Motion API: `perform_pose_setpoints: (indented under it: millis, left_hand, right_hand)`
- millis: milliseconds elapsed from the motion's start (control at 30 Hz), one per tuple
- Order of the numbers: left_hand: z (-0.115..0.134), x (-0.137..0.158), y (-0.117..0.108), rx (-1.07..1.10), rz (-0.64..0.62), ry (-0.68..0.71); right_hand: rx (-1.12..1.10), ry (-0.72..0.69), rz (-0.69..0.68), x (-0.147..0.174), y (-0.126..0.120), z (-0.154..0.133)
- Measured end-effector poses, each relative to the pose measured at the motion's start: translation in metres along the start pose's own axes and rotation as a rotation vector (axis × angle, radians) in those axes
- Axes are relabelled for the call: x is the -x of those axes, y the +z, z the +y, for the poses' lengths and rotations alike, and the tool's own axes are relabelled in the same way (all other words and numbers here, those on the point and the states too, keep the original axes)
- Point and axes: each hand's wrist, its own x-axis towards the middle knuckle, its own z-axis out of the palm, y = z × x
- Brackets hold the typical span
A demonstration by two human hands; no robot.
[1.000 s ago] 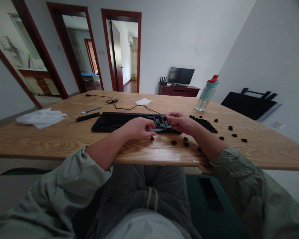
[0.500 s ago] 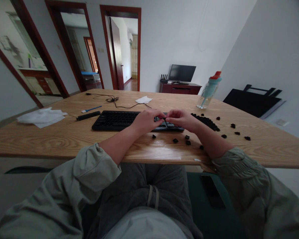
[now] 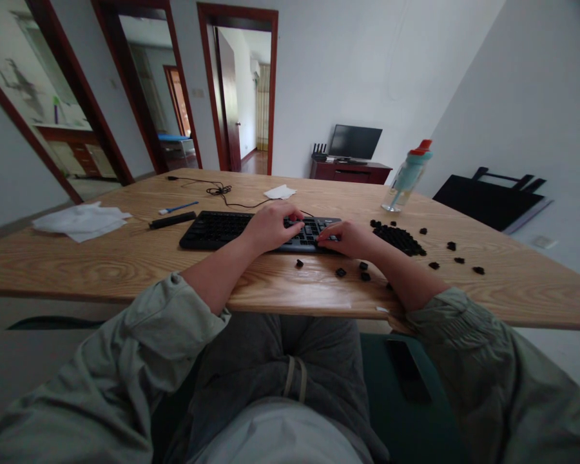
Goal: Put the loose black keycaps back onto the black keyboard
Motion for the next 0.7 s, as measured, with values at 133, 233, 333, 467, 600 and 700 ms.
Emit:
perform_pose_setpoints:
  millis: [133,233,333,467,600,700]
  left_hand:
    - [0.0,0.0,0.0,-0.003,-0.004,0.003]
    - [0.0,0.0,0.0,-0.005,-0.01,-0.002]
    - [0.0,0.001,-0.001,0.0,-0.011,0.006]
    - [0.004,0.003,-0.002,0.002,-0.058,0.022]
    - [0.009,0.007,-0.003,0.04,-0.271,0.062]
    - [0.012,0.01,-0.005,0.074,-0.44,0.117]
  right_hand:
    - [-0.003,-0.038,-0.002,0.0,0.0,0.002]
    - [0.003,-0.04,-0.005,0.001,-0.001,0.001]
    - [-0.015,-0.055,-0.039,0.003,-0.002,-0.001]
    - [-0.013,-0.109,-0.051,0.005,-0.002,0.001]
    - [0.034,-0.138,-0.035,0.006,0.001,0.004]
    - [0.024,-0.138,-0.013,0.007,0.003,0.003]
